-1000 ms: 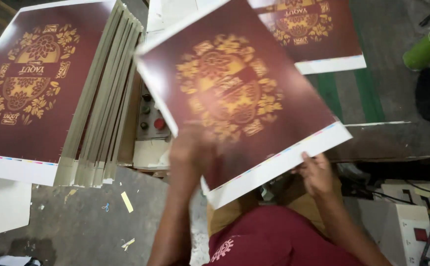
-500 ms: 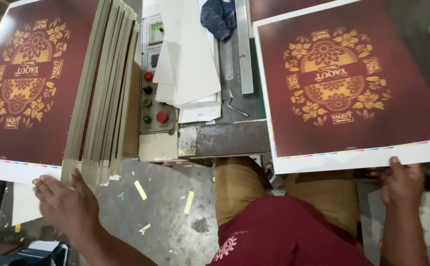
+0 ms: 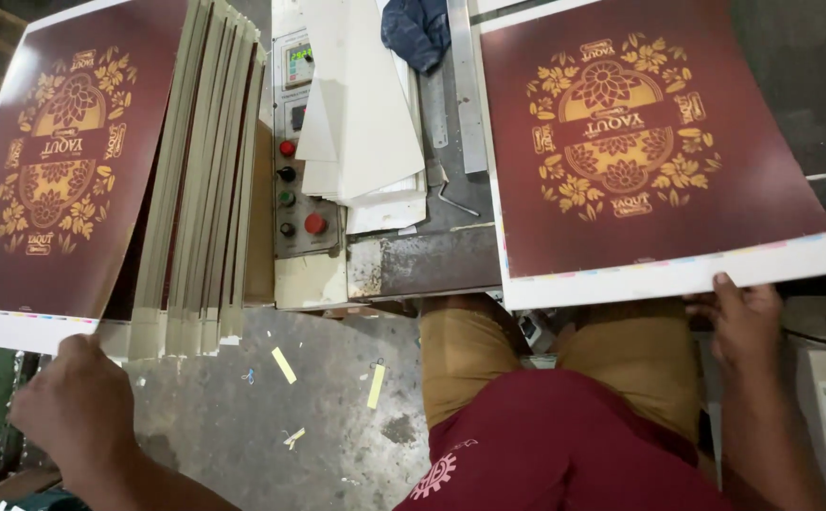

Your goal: Manually feeding printed cardstock sheets from a stack into a finishing machine.

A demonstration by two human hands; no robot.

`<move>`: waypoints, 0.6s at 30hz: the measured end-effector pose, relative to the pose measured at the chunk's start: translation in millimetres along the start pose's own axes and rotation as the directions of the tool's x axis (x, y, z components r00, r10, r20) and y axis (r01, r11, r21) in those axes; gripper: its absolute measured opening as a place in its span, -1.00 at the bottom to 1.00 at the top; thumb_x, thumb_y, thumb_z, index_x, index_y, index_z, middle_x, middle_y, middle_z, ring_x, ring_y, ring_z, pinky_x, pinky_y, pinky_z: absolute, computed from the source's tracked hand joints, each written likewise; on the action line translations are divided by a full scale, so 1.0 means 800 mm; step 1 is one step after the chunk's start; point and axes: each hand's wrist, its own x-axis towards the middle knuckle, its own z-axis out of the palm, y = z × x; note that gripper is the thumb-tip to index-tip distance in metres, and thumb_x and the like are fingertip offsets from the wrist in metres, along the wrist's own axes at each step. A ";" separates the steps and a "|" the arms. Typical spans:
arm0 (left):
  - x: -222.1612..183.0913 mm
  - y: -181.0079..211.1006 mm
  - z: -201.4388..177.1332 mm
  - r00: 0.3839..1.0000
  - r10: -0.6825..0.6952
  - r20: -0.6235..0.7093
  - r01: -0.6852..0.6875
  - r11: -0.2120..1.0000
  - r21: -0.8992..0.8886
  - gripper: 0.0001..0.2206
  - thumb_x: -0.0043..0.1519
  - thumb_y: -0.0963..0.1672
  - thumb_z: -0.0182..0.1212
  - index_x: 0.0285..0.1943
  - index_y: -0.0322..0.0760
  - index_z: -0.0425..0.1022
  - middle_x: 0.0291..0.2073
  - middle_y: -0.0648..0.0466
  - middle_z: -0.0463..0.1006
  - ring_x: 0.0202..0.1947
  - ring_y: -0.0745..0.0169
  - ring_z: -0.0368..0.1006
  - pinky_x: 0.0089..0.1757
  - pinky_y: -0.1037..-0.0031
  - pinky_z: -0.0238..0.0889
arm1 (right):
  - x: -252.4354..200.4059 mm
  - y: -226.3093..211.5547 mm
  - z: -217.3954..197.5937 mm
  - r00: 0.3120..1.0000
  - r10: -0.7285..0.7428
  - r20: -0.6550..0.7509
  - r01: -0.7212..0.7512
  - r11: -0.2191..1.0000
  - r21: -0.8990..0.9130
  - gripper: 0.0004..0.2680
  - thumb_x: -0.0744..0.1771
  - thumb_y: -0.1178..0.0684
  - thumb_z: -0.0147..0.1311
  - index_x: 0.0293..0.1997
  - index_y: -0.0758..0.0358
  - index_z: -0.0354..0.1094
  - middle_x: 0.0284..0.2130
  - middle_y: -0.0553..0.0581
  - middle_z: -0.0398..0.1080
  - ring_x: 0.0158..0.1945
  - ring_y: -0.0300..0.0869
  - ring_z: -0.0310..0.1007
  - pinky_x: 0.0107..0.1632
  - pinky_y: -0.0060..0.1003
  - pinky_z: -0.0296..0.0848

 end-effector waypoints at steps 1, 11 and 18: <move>0.003 -0.002 0.006 1.000 0.000 -0.002 0.000 1.000 -0.001 -0.71 0.46 -0.09 0.07 -0.38 -0.10 0.47 -0.58 0.07 0.53 -0.53 0.14 0.50 -0.37 0.38 0.29 | 0.014 0.003 0.003 1.000 -0.002 -0.001 0.002 1.000 0.001 -0.82 0.50 0.18 -0.02 0.27 0.33 0.21 -0.07 0.18 0.47 -0.22 -0.15 0.54 -0.26 -0.29 0.55; 0.026 -0.019 -0.026 0.988 -0.060 -0.143 0.069 0.996 0.063 -0.79 0.36 -0.04 0.23 -0.33 -0.11 0.52 -0.62 0.14 0.47 -0.61 0.23 0.41 -0.40 0.41 0.19 | 0.110 -0.007 0.045 0.993 0.100 0.062 -0.104 0.993 0.055 -0.73 0.50 0.13 -0.03 0.40 0.26 0.11 -0.09 0.16 0.49 -0.20 -0.14 0.54 -0.28 -0.27 0.51; 0.039 -0.027 -0.033 0.949 -0.190 -0.251 0.172 0.981 -0.093 -0.80 0.34 -0.07 0.32 -0.31 -0.20 0.49 -0.48 0.13 0.55 -0.49 0.37 0.46 -0.42 0.55 0.17 | 0.069 -0.002 0.027 0.983 0.185 -0.008 -0.185 0.981 -0.053 -0.58 0.47 0.12 -0.04 0.55 0.27 -0.05 -0.03 0.29 0.51 -0.17 -0.14 0.54 -0.25 -0.29 0.50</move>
